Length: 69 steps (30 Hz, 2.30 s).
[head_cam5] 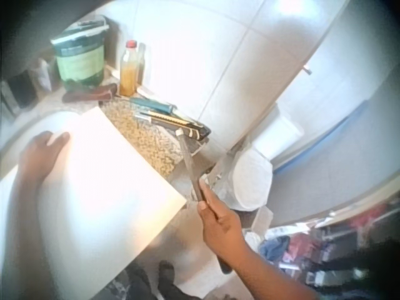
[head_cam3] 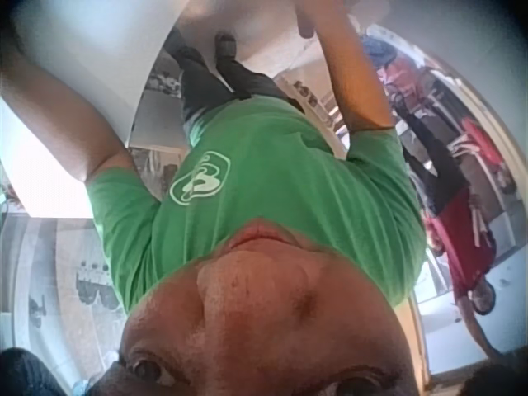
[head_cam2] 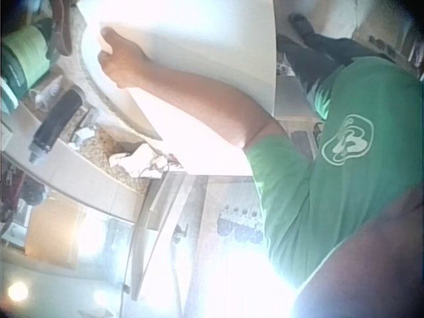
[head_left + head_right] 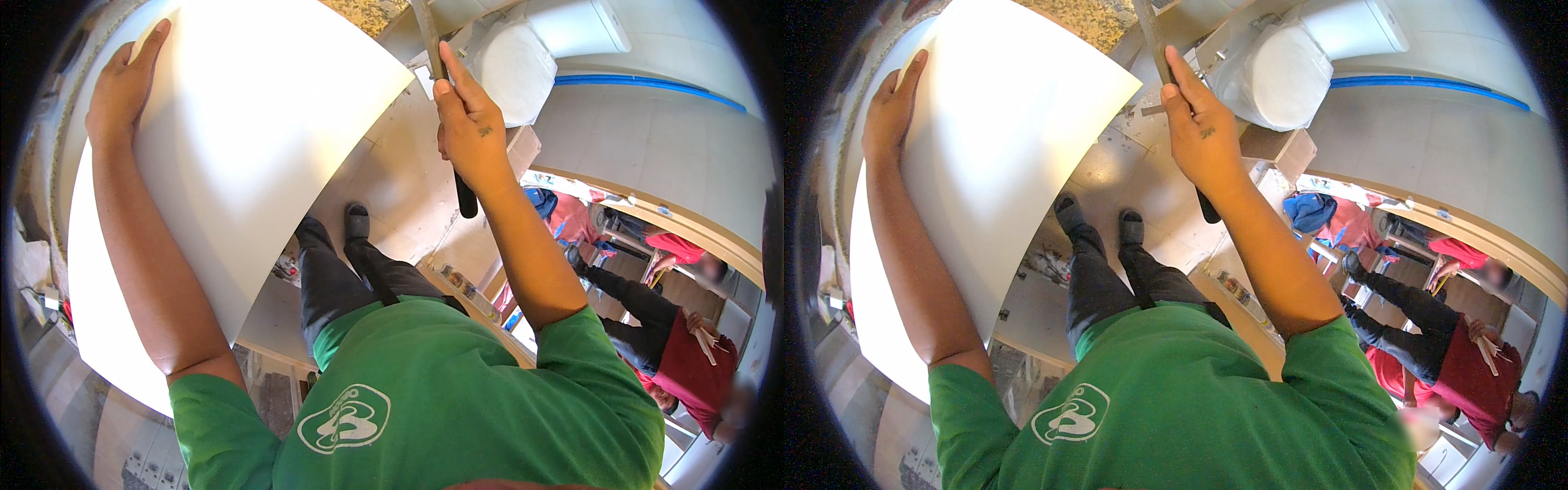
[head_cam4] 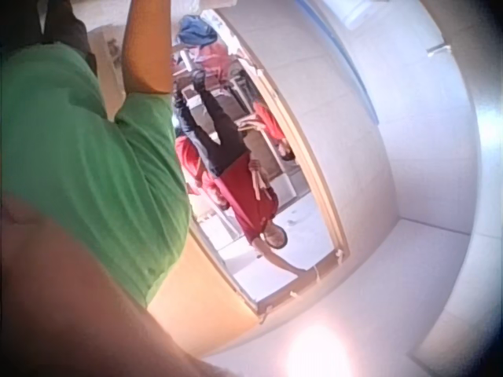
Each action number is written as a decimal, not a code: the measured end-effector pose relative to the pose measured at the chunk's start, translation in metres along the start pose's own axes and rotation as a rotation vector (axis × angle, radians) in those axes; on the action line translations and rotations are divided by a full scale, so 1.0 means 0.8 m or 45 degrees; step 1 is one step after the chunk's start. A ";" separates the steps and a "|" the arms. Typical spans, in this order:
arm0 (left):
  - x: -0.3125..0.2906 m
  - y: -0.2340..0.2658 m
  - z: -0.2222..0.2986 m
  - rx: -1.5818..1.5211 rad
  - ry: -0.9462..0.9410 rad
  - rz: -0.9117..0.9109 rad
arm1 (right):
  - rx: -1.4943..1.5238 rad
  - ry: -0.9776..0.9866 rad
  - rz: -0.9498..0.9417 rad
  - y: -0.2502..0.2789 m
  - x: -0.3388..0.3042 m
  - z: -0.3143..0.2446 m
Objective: The person sands a white rectangular board using a sanding block and a utility knife. They repeatedly rub the board's surface and edges, flip it over, and scrape the edges with the knife.
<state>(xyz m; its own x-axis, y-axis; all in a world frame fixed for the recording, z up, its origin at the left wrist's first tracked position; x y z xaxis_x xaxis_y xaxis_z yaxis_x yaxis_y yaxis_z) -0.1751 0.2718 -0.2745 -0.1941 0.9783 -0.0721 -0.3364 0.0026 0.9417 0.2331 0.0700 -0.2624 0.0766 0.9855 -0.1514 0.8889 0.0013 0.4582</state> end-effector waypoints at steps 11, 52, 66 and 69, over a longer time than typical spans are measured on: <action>-0.001 0.002 0.000 0.064 -0.024 0.053 | 0.292 -0.201 -0.038 -0.023 0.022 -0.007; -0.011 0.019 0.015 -0.099 -0.028 -0.077 | 0.220 -0.111 -0.126 -0.036 -0.066 -0.012; -0.001 0.006 0.002 0.032 -0.026 0.004 | 0.127 -0.121 -0.153 -0.040 -0.084 -0.019; -0.005 0.009 0.004 0.047 0.011 0.028 | 0.127 -0.315 -0.225 -0.048 -0.093 -0.011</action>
<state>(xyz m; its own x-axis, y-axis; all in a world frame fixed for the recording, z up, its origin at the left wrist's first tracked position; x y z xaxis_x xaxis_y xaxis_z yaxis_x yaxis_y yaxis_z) -0.1740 0.2685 -0.2668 -0.2093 0.9763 -0.0543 -0.2977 -0.0107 0.9546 0.1891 -0.0019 -0.2615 0.0141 0.9003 -0.4351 0.9371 0.1399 0.3199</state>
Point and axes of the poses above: each hand's wrist, its own x-axis towards the middle knuckle, its own y-axis out of the back of the hand, z = x × y, the point moved 5 cm from there along x, towards the middle knuckle, and after that the axes turned 11 degrees about -z, right-handed, at the moved point
